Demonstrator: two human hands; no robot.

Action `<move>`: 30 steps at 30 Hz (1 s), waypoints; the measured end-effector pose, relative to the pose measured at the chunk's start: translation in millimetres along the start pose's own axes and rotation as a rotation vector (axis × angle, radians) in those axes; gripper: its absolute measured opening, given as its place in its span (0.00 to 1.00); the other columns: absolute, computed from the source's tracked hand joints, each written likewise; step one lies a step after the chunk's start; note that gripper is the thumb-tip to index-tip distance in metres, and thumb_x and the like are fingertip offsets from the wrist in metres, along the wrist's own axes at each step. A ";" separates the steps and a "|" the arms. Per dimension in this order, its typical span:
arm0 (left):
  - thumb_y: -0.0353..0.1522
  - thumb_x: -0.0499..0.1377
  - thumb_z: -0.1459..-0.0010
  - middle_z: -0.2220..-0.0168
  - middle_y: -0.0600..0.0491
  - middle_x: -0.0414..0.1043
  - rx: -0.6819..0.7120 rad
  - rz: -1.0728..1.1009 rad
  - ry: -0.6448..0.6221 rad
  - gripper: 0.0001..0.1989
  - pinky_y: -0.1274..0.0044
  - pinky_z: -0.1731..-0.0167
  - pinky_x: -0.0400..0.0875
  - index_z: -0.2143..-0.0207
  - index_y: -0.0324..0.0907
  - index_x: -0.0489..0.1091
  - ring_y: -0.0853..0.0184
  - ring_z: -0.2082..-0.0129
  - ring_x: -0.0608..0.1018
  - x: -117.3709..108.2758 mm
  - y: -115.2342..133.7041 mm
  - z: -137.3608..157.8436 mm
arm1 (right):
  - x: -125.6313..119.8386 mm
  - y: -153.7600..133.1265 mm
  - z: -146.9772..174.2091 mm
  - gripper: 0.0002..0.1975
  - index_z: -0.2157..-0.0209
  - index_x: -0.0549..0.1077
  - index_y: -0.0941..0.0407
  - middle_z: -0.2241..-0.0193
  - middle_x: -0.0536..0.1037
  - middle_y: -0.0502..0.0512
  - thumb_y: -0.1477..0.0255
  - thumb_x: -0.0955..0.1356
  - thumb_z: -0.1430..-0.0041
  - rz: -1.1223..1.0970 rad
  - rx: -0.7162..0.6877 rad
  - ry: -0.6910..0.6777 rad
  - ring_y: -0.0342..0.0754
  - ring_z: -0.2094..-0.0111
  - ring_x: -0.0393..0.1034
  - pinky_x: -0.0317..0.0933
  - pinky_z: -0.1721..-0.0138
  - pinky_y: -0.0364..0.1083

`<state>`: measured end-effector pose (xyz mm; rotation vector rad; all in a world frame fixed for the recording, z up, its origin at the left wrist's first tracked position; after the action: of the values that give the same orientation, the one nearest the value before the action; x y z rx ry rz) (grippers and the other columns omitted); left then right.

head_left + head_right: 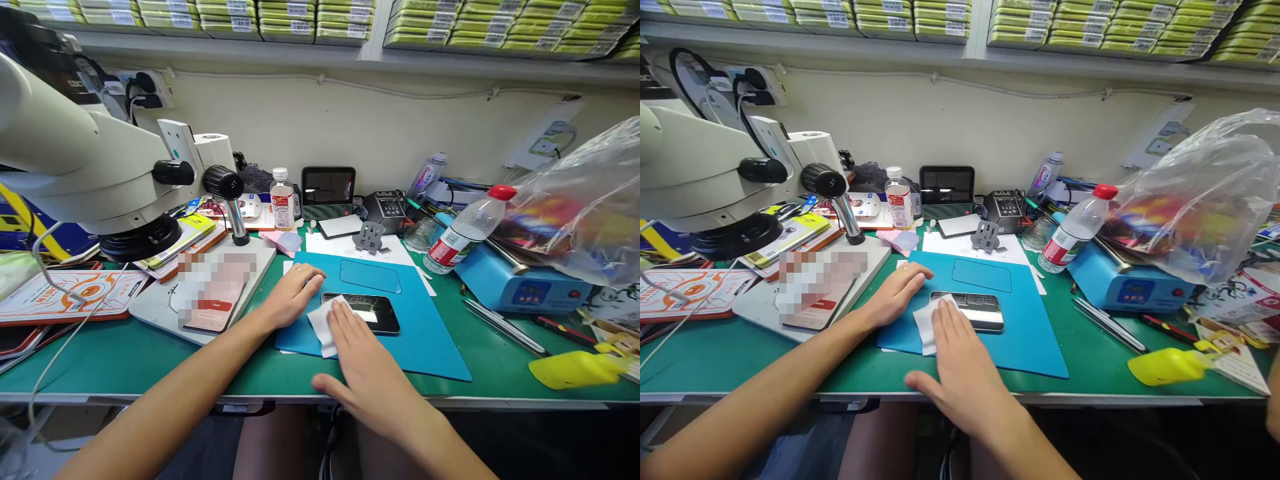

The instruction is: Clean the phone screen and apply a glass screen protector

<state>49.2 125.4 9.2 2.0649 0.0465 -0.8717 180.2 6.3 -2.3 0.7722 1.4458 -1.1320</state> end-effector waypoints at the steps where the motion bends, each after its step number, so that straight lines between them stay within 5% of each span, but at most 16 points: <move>1: 0.43 0.42 0.27 0.55 0.48 0.76 -0.002 -0.002 0.000 0.22 0.65 0.49 0.68 0.55 0.43 0.72 0.60 0.53 0.75 0.3 -0.4 -0.7 | 0.3 7.4 5.5 0.47 0.28 0.49 0.65 0.27 0.44 0.67 0.44 0.56 0.34 0.011 0.003 -0.012 0.60 0.27 0.37 0.46 0.30 0.62; 6: 0.43 0.42 0.27 0.55 0.49 0.77 -0.014 0.003 -0.007 0.22 0.66 0.48 0.67 0.55 0.43 0.72 0.60 0.53 0.74 2.1 -1.6 -1.9 | -6.0 35.0 -11.6 0.50 0.30 0.51 0.71 0.29 0.48 0.75 0.42 0.53 0.34 0.089 0.201 0.045 0.65 0.28 0.40 0.43 0.30 0.65; 17: 0.42 0.42 0.27 0.58 0.49 0.77 0.022 0.082 0.079 0.22 0.68 0.50 0.67 0.59 0.42 0.73 0.61 0.56 0.75 2.0 -0.6 -3.6 | -18.4 10.5 -0.1 0.42 0.29 0.52 0.61 0.28 0.49 0.63 0.46 0.54 0.32 0.076 -0.015 0.009 0.60 0.27 0.39 0.41 0.30 0.64; 23: 0.41 0.43 0.27 0.58 0.47 0.76 -0.011 0.134 0.172 0.22 0.69 0.50 0.67 0.59 0.41 0.72 0.61 0.54 0.76 -2.8 -2.4 -0.3 | 2.2 -9.3 -34.3 0.49 0.30 0.51 0.71 0.28 0.45 0.73 0.44 0.56 0.34 0.023 0.026 0.038 0.64 0.27 0.37 0.41 0.29 0.63; 27: 0.41 0.43 0.27 0.57 0.48 0.76 -0.036 0.129 0.182 0.21 0.69 0.50 0.67 0.58 0.41 0.72 0.61 0.55 0.76 -2.9 -5.3 0.6 | 7.6 -13.1 -14.1 0.48 0.29 0.49 0.68 0.28 0.43 0.70 0.43 0.56 0.34 -0.021 -0.030 -0.018 0.62 0.27 0.37 0.43 0.30 0.63; 30: 0.41 0.43 0.27 0.57 0.49 0.76 -0.035 0.119 0.174 0.21 0.69 0.50 0.67 0.59 0.41 0.72 0.61 0.55 0.75 -1.4 -5.3 -1.3 | 4.1 5.5 -6.7 0.47 0.29 0.49 0.66 0.28 0.43 0.69 0.43 0.55 0.34 -0.007 0.052 -0.017 0.62 0.27 0.38 0.44 0.30 0.63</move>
<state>47.1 130.1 6.8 2.0831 0.0323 -0.6137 182.1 13.8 -7.9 0.7928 1.4110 -1.1830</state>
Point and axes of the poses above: each hand's wrist, its own z-axis away from the middle knuckle, its own x-axis out of the palm, y = z × x, the point moved 5 cm from there along -z, towards the middle knuckle
